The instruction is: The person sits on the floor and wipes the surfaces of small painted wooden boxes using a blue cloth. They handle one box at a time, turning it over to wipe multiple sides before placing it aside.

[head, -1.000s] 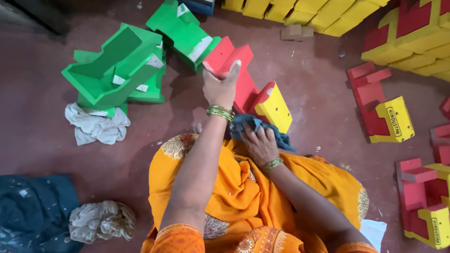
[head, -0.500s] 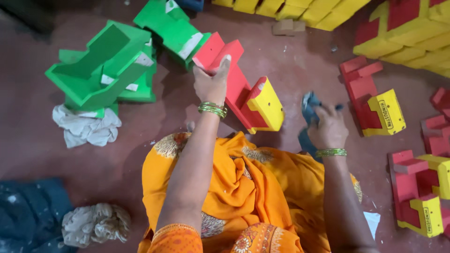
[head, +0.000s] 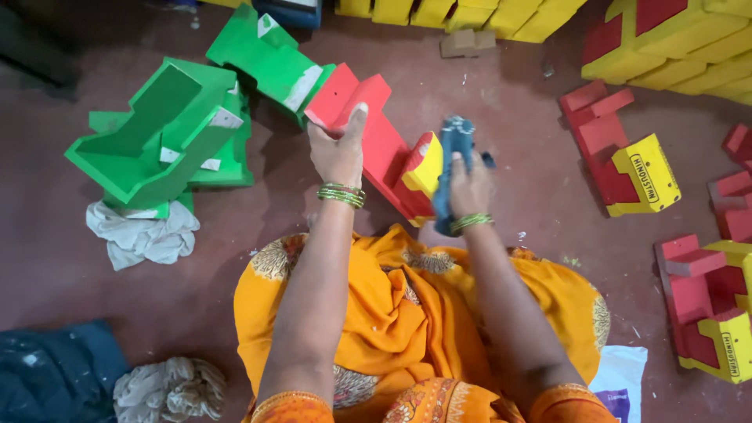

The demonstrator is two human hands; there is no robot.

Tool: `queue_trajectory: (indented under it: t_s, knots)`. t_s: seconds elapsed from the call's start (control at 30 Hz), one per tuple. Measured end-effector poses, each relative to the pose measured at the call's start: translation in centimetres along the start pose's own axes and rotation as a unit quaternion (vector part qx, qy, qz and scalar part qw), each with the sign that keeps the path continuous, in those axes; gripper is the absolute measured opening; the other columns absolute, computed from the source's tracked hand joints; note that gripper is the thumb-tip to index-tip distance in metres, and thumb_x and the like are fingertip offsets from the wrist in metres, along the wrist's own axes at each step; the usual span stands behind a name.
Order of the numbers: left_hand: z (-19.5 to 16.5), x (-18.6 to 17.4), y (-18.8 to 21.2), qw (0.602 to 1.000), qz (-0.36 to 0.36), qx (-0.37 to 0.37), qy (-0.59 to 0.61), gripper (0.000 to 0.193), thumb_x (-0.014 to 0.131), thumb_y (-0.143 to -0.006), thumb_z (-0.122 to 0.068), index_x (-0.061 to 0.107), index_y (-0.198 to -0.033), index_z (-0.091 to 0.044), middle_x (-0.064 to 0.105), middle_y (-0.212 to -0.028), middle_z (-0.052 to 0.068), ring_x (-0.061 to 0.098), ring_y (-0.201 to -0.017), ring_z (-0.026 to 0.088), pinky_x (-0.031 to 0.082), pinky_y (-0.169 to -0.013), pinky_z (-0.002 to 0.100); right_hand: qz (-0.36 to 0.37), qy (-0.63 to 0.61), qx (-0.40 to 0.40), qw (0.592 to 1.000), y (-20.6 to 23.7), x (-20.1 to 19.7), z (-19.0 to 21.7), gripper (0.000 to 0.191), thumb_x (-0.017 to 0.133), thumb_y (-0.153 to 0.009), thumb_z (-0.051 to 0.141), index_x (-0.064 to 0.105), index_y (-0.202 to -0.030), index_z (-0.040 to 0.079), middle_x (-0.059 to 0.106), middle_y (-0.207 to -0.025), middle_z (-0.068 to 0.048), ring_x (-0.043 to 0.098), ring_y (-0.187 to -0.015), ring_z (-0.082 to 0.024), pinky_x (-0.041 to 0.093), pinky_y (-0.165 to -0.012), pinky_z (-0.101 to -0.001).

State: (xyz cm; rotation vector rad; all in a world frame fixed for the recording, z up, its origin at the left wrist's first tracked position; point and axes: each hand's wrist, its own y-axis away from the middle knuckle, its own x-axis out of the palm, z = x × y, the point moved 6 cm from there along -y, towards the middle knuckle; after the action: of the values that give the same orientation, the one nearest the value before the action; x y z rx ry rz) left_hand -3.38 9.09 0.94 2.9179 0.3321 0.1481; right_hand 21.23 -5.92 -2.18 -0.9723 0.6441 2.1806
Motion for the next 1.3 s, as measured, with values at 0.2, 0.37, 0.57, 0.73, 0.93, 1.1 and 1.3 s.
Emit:
queue_trajectory:
  t_s: [0.2, 0.37, 0.57, 0.73, 0.93, 1.1, 1.3]
  knots:
    - [-0.3, 0.4, 0.4, 0.998, 0.008, -0.003, -0.068, 0.063, 0.085, -0.075, -0.041, 0.064, -0.122, -0.005, 0.078, -0.106, 0.008, 0.075, -0.087, 0.015, 0.058, -0.088, 0.031, 0.174, -0.306, -0.193, 0.916, 2.1, 1.6, -0.5, 0.049, 0.070, -0.090, 0.033, 0.056, -0.130, 0.009, 0.061, -0.124, -0.012, 0.059, -0.118, -0.031, 0.050, -0.102, -0.0421]
    - [0.4, 0.0, -0.4, 1.000, -0.018, 0.005, 0.003, 0.057, 0.088, -0.078, -0.034, 0.065, -0.120, -0.002, 0.075, -0.109, 0.008, 0.068, -0.091, 0.012, 0.056, -0.088, 0.031, 0.172, -0.434, 0.009, 0.884, 7.0, 4.2, -4.7, 0.038, 0.048, -0.101, 0.034, 0.063, -0.125, 0.009, 0.070, -0.116, -0.007, 0.066, -0.104, -0.024, 0.053, -0.089, -0.0367]
    - [0.8, 0.1, -0.7, 0.998, -0.004, 0.027, 0.058, 0.055, 0.089, -0.079, -0.028, 0.064, -0.120, -0.001, 0.073, -0.109, 0.004, 0.068, -0.091, 0.009, 0.056, -0.088, 0.029, -0.081, -0.461, 0.132, 0.874, 8.0, -0.8, -7.1, 0.029, 0.051, -0.100, 0.017, 0.055, -0.128, 0.009, 0.068, -0.110, -0.004, 0.066, -0.095, -0.018, 0.059, -0.081, -0.0337]
    - [0.5, 1.2, -0.7, 0.993, 0.064, 0.051, 0.091, 0.051, 0.086, -0.084, -0.020, 0.061, -0.124, 0.000, 0.071, -0.114, 0.007, 0.065, -0.098, 0.014, 0.056, -0.091, 0.032, -0.086, -0.171, -0.259, 0.947, 6.6, -6.1, 2.7, 0.035, 0.065, -0.102, 0.018, 0.059, -0.136, 0.011, 0.065, -0.131, -0.012, 0.064, -0.120, -0.027, 0.051, -0.109, -0.0404]
    - [2.4, 0.9, -1.6, 0.970, 0.137, 0.066, 0.192, 0.041, 0.074, -0.096, -0.010, 0.058, -0.132, 0.003, 0.068, -0.122, 0.010, 0.067, -0.106, 0.019, 0.056, -0.097, 0.038, 0.091, 0.043, -0.268, 0.958, 5.8, -2.4, 6.7, 0.115, 0.092, -0.056, 0.052, 0.039, -0.151, 0.015, 0.044, -0.147, -0.023, 0.054, -0.126, -0.045, 0.045, -0.105, -0.0499]
    - [5.2, 0.9, -1.6, 0.966, 0.197, -0.067, 0.150, 0.057, 0.065, -0.107, -0.035, 0.042, -0.142, 0.003, 0.056, -0.129, 0.015, 0.061, -0.111, 0.023, 0.052, -0.088, 0.041, 0.095, -0.036, -0.263, 0.959, 4.4, -2.7, 5.0, 0.112, 0.090, -0.058, 0.042, 0.036, -0.154, 0.019, 0.050, -0.144, -0.021, 0.057, -0.125, -0.044, 0.049, -0.103, -0.0488]
    - [5.8, 1.5, 0.0, 0.957, 0.258, -0.136, 0.006, 0.081, 0.061, -0.099, -0.049, 0.017, -0.158, -0.015, 0.057, -0.139, 0.013, 0.068, -0.111, 0.027, 0.052, -0.085, 0.038, 0.090, 0.087, -0.228, 0.966, 0.7, -9.8, -2.5, 0.109, 0.089, -0.059, 0.042, 0.038, -0.152, 0.018, 0.054, -0.142, -0.022, 0.060, -0.120, -0.043, 0.050, -0.099, -0.0480]
